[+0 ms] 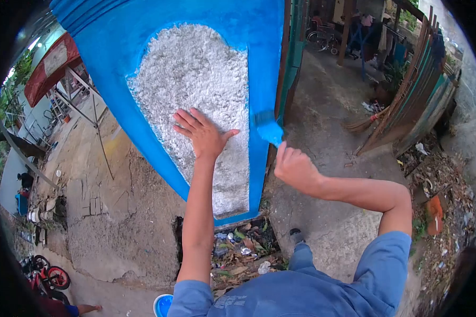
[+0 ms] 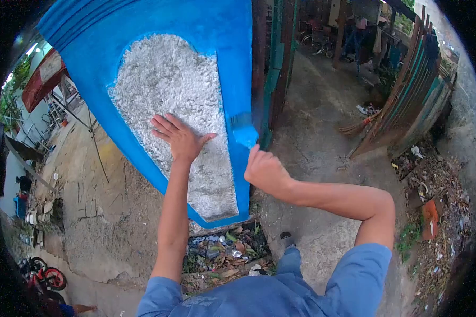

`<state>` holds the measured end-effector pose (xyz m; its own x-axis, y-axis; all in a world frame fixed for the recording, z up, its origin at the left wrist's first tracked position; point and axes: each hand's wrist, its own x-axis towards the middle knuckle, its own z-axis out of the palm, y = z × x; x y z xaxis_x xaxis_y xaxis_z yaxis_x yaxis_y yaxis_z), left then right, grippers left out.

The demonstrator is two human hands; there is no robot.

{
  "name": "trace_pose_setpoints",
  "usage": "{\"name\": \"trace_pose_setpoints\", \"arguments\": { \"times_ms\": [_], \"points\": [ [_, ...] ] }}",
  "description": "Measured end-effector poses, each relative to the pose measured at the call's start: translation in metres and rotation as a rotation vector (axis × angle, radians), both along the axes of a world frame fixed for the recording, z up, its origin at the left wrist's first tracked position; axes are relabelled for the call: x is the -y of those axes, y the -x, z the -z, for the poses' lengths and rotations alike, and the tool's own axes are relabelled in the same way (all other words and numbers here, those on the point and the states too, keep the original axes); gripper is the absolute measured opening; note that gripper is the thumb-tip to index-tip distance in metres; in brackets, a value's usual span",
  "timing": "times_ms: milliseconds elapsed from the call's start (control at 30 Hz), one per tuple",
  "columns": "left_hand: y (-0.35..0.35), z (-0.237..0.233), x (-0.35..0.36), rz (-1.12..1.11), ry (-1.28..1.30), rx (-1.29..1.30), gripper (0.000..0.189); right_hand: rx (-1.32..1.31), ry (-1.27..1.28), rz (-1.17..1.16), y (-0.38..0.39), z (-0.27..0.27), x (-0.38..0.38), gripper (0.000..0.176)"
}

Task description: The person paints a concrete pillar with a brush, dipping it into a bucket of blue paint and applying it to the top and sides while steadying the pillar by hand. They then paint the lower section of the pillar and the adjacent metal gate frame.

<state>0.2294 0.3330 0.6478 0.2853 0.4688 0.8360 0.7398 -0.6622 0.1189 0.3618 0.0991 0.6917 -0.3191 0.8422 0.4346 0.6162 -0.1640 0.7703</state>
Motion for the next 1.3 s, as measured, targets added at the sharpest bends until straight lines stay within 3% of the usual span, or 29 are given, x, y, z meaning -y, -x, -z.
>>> {"name": "trace_pose_setpoints", "arguments": {
  "times_ms": [67,133,200,333,600,867,933,1067,1200,1300],
  "points": [
    [-0.001,0.000,0.000,0.002,-0.010,0.000,0.150,-0.045,0.093,-0.069,0.004,0.011,0.003,0.038],
    [-0.001,0.000,-0.001,-0.001,-0.022,0.002,0.150,-0.060,0.089,-0.101,0.009,0.007,0.005,0.029],
    [-0.001,-0.001,0.000,-0.017,-0.021,-0.003,0.151,-0.188,0.286,-0.085,0.011,0.004,0.002,0.015],
    [-0.001,0.000,0.001,-0.017,0.000,-0.009,0.152,-0.176,0.267,-0.115,-0.003,-0.022,-0.021,0.008],
    [-0.001,0.000,0.000,-0.013,0.012,-0.010,0.152,-0.345,0.082,-0.054,-0.004,-0.120,-0.020,0.003],
    [-0.001,0.001,-0.002,0.004,0.000,0.005,0.151,-0.222,-0.280,-0.087,0.002,-0.169,-0.007,0.009],
    [-0.001,0.000,-0.001,-0.004,0.021,-0.005,0.151,-0.091,-0.420,-0.113,0.006,-0.167,-0.003,0.018],
    [0.000,-0.001,0.000,-0.017,0.015,-0.019,0.151,-0.015,-0.399,-0.067,0.000,-0.129,-0.008,0.032],
    [0.000,-0.001,0.000,-0.027,0.028,-0.035,0.150,-0.009,-0.130,-0.043,-0.001,-0.043,-0.009,0.042],
    [0.000,0.001,-0.002,0.002,0.011,-0.014,0.150,-0.037,0.009,-0.044,0.003,0.011,0.001,0.039]
  ]
}}
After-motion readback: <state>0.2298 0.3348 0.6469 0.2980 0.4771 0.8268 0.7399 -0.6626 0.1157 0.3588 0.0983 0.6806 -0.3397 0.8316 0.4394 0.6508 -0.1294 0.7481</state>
